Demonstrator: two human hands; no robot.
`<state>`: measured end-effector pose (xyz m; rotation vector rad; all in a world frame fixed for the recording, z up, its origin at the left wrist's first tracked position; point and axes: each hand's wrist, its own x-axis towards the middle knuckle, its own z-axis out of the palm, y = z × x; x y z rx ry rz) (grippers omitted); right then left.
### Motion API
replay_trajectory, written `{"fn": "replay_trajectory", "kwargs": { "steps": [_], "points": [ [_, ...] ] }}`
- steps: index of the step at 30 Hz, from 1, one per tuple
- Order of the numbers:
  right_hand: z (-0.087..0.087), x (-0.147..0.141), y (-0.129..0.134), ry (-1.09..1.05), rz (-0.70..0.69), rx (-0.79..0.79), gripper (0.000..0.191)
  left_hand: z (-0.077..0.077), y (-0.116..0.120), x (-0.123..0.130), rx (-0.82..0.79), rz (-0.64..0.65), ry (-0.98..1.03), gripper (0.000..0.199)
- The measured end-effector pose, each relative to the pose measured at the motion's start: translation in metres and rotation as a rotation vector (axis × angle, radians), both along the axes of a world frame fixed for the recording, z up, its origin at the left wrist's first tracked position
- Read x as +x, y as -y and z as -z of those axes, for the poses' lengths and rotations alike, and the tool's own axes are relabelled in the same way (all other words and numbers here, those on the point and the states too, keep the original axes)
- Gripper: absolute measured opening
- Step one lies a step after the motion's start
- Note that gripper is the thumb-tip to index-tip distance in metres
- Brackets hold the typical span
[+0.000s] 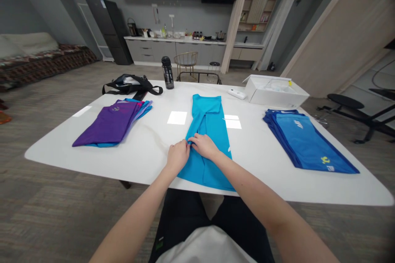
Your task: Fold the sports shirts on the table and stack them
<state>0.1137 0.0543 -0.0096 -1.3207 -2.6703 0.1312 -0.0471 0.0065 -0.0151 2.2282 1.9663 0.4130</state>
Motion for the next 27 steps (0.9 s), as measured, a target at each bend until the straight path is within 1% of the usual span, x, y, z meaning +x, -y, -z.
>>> {"fn": "replay_trajectory", "kwargs": {
  "steps": [4, 6, 8, 10, 12, 15, 17, 20, 24, 26, 27],
  "points": [
    [-0.002, -0.006, 0.012, -0.071, 0.062, 0.002, 0.029, -0.005, 0.009, -0.009, -0.003, 0.098, 0.319, 0.020],
    [0.000, -0.005, 0.019, -0.112, 0.120, -0.011, 0.031, -0.003, 0.021, -0.015, 0.017, 0.178, 0.377, 0.021],
    [0.004, -0.003, 0.029, -0.133, 0.157, -0.029, 0.035, 0.003, 0.036, -0.023, 0.030, 0.263, 0.377, 0.027],
    [0.008, -0.002, 0.043, -0.138, 0.145, -0.044, 0.038, 0.011, 0.050, -0.031, 0.043, 0.318, 0.376, 0.030],
    [0.011, -0.002, 0.058, -0.138, 0.092, -0.041, 0.038, 0.018, 0.060, -0.041, 0.050, 0.345, 0.408, 0.033],
    [0.012, -0.004, 0.080, -0.135, 0.002, -0.015, 0.027, 0.022, 0.070, -0.054, 0.046, 0.377, 0.480, 0.037],
    [0.012, -0.005, 0.090, -0.146, -0.028, -0.010, 0.019, 0.019, 0.076, -0.059, 0.057, 0.384, 0.469, 0.042],
    [0.012, -0.005, 0.098, -0.229, -0.016, -0.019, 0.014, 0.009, 0.080, -0.061, 0.092, 0.389, 0.386, 0.046],
    [0.011, -0.001, 0.105, -0.419, 0.047, -0.032, 0.015, 0.001, 0.078, -0.058, 0.132, 0.437, 0.259, 0.036],
    [0.009, 0.003, 0.109, -0.491, 0.082, -0.033, 0.015, 0.002, 0.077, -0.056, 0.162, 0.421, 0.203, 0.033],
    [0.007, 0.005, 0.111, -0.520, 0.101, -0.030, 0.015, 0.003, 0.077, -0.055, 0.181, 0.388, 0.185, 0.033]
  ]
}}
